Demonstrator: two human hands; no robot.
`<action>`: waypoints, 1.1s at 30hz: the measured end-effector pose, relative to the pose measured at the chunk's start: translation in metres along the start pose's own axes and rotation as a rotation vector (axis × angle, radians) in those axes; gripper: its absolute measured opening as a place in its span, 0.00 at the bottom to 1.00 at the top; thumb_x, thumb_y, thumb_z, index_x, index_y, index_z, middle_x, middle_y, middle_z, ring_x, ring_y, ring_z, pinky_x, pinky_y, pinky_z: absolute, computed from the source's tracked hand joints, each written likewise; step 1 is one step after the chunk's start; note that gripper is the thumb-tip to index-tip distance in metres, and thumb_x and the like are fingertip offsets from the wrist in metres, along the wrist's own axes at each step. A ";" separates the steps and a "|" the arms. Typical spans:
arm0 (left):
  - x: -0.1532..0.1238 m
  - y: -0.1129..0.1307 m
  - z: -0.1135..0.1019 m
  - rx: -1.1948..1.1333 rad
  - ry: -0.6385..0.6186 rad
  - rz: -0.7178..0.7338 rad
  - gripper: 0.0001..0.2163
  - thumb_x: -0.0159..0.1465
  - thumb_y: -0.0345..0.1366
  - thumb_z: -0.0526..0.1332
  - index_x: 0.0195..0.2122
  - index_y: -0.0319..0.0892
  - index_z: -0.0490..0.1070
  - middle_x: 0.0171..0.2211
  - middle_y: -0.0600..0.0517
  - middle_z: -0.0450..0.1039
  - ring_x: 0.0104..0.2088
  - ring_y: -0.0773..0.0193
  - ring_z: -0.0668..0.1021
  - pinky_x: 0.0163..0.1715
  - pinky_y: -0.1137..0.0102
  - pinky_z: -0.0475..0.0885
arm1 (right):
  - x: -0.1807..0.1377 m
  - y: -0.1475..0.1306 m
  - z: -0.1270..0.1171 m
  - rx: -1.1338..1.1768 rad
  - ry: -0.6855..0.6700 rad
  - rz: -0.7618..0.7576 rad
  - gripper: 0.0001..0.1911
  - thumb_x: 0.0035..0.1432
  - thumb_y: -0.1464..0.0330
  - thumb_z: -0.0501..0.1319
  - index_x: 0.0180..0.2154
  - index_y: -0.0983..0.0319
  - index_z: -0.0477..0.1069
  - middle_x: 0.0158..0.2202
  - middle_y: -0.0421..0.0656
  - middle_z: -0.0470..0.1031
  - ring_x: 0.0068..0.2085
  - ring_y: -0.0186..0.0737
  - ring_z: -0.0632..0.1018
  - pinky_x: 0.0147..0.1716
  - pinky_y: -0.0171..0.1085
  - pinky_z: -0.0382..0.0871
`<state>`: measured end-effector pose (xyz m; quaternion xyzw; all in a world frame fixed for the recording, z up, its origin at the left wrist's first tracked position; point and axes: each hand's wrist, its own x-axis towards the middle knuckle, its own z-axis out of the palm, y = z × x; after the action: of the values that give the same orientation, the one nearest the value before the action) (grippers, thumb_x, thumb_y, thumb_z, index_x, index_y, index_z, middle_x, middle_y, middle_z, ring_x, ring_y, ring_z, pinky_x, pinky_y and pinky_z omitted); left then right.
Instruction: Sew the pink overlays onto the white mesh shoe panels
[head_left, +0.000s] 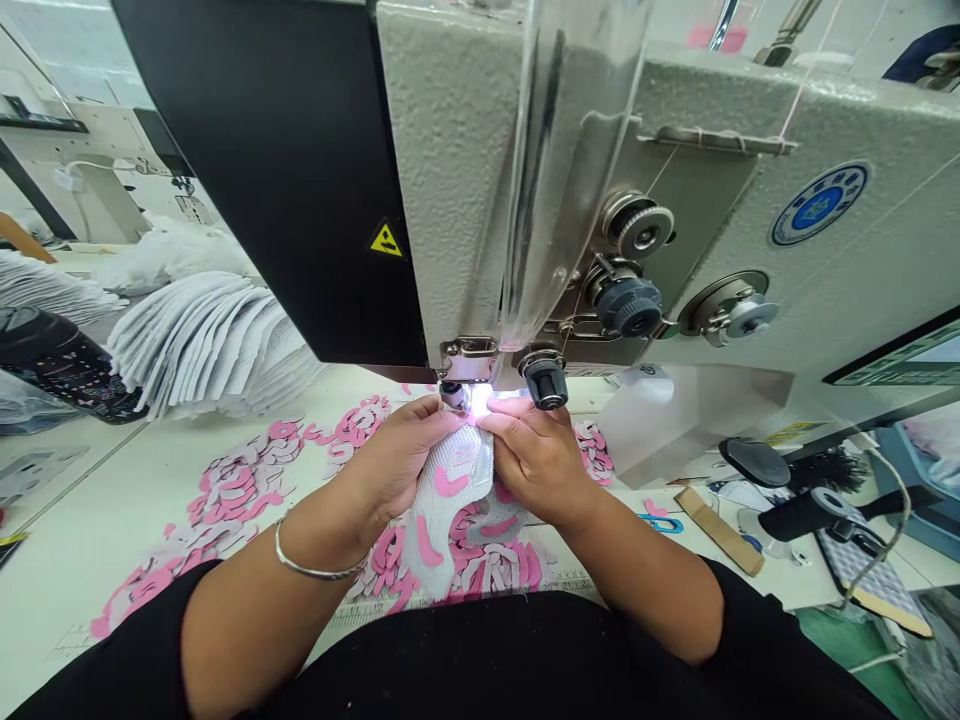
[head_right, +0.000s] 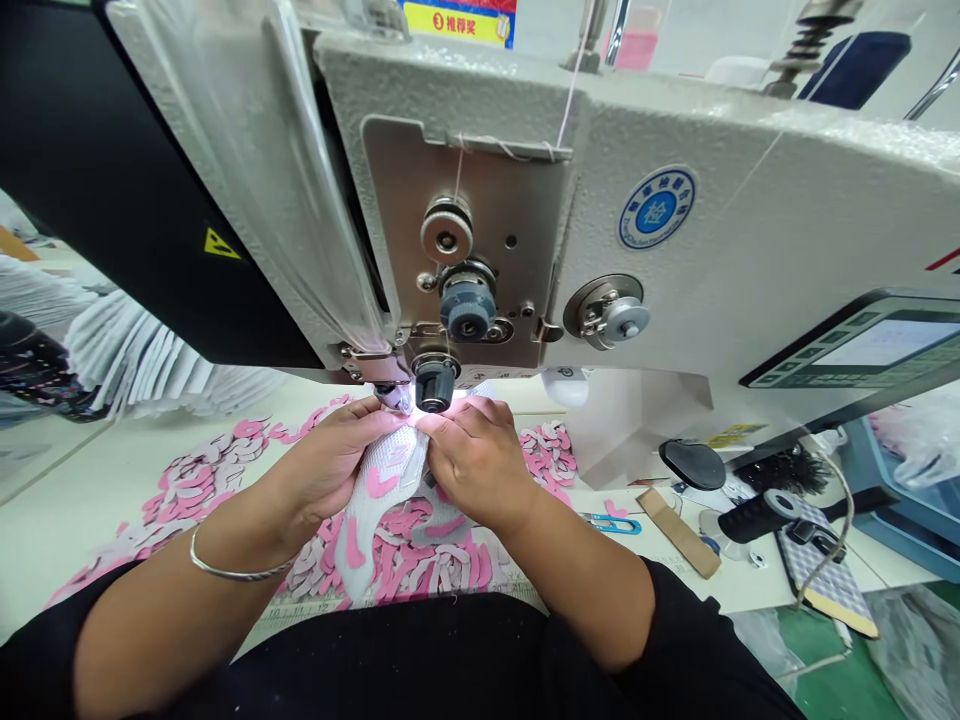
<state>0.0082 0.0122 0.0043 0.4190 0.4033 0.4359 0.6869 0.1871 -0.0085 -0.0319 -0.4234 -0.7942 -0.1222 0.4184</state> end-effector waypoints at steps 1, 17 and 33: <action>0.000 0.000 -0.001 0.004 0.003 0.001 0.06 0.54 0.32 0.69 0.32 0.39 0.75 0.27 0.51 0.74 0.26 0.65 0.76 0.27 0.70 0.73 | 0.001 0.001 -0.001 0.004 -0.024 0.007 0.13 0.65 0.70 0.57 0.48 0.56 0.76 0.45 0.43 0.79 0.48 0.44 0.75 0.51 0.45 0.64; -0.008 -0.009 -0.038 -0.067 -0.251 -0.150 0.08 0.59 0.34 0.69 0.38 0.40 0.76 0.31 0.50 0.77 0.29 0.64 0.79 0.32 0.70 0.77 | 0.005 -0.008 -0.008 -0.037 -0.133 0.080 0.15 0.66 0.66 0.56 0.51 0.56 0.75 0.44 0.45 0.78 0.49 0.47 0.74 0.53 0.48 0.62; -0.013 0.013 -0.055 0.849 0.321 0.473 0.11 0.58 0.46 0.68 0.37 0.46 0.76 0.36 0.49 0.76 0.35 0.59 0.76 0.32 0.70 0.71 | -0.002 -0.029 -0.006 -0.159 -0.109 0.059 0.17 0.67 0.64 0.56 0.55 0.60 0.71 0.46 0.48 0.76 0.48 0.49 0.72 0.51 0.50 0.64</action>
<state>-0.0498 0.0155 0.0014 0.6686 0.5394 0.4360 0.2681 0.1689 -0.0308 -0.0248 -0.4843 -0.7908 -0.1495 0.3432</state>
